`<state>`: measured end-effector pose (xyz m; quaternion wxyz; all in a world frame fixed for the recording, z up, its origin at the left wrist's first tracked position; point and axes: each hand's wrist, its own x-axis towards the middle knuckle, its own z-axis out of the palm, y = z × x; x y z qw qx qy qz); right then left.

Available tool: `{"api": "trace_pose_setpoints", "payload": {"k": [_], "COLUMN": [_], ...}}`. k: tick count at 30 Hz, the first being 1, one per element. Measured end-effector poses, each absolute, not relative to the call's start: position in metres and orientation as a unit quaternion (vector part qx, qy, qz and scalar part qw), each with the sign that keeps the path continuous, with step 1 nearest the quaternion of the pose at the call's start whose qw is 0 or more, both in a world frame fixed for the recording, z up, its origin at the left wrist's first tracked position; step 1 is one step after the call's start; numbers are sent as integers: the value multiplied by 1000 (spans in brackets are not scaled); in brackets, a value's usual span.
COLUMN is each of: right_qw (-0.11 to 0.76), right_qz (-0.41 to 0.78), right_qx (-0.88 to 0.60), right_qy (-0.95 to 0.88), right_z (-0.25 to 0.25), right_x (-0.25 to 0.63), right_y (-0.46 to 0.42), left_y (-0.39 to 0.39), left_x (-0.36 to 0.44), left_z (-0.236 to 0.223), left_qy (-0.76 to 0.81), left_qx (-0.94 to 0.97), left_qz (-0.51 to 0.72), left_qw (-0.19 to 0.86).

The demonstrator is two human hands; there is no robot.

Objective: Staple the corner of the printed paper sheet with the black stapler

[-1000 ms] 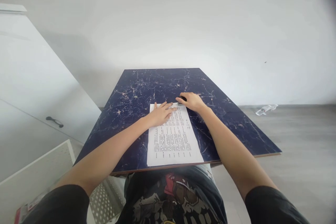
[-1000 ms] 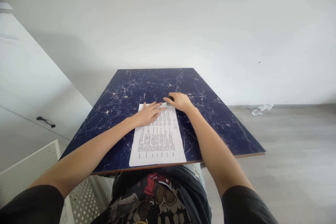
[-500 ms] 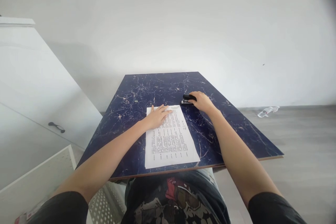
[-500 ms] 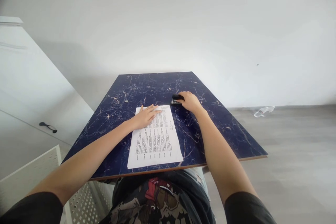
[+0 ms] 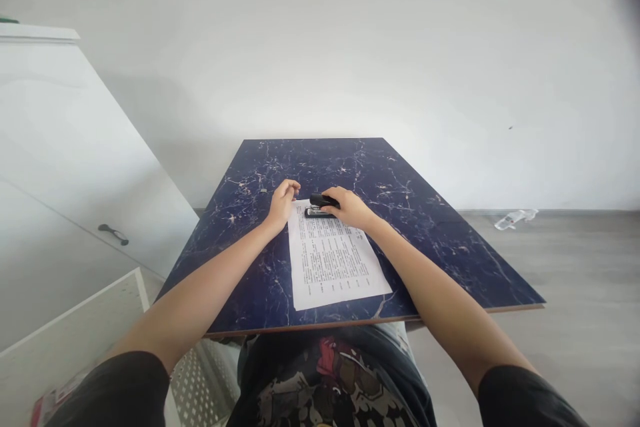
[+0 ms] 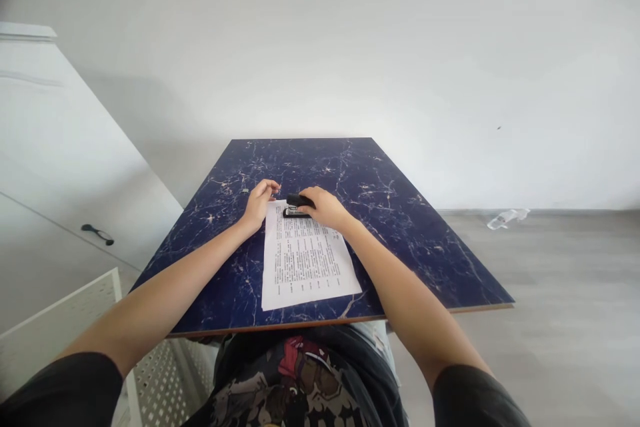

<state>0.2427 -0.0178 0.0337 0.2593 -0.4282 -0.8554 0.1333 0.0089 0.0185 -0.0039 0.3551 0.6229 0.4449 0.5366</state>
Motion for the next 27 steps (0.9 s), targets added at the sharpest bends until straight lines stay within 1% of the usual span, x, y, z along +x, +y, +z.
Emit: {"api": "trace_pose_setpoints", "payload": {"k": [3,5,7,8,9,11,13,15,16,18,20,22,24,27], "right_qw": [269,310,355,365,360,319,280,270,275,292,293,254,200,174], "right_qz": [133,151,160,160,160,149,125,109,121,195,316,448,555,645], "right_qx": [-427,-440,-479,-508,-536,-572,-573,-561,-556,-551,-538,-520,-501,-482], "right_qy": [-853,-829,-786,-764,-747,-741,-760,-775,-775,-757,-725,-682,-634,-567], "right_z": [28,23,17,13,10,3,-1,-1,1,5,11,19,25,31], "right_x": [243,250,259,264,267,271,272,272,274,281,293,305,313,314], "right_y": [-13,-7,1,5,9,14,17,18,18,16,12,6,0,-7], "left_y": [14,10,8,8,8,8,10,13,14,17,19,21,21,19], "left_x": [14,18,20,20,21,21,21,20,20,19,17,16,16,16], "left_z": [-4,-3,-2,-2,-2,-3,-5,-7,-8,-10,-11,-12,-11,-10], "left_qy": [450,450,451,452,453,454,453,448,446,446,449,450,450,447], "left_qx": [643,659,664,662,659,652,637,621,613,595,576,563,559,568], "left_qz": [517,502,496,494,494,492,494,500,505,514,521,526,529,526], "left_qw": [343,334,333,337,342,357,380,404,413,428,441,450,453,449]}}
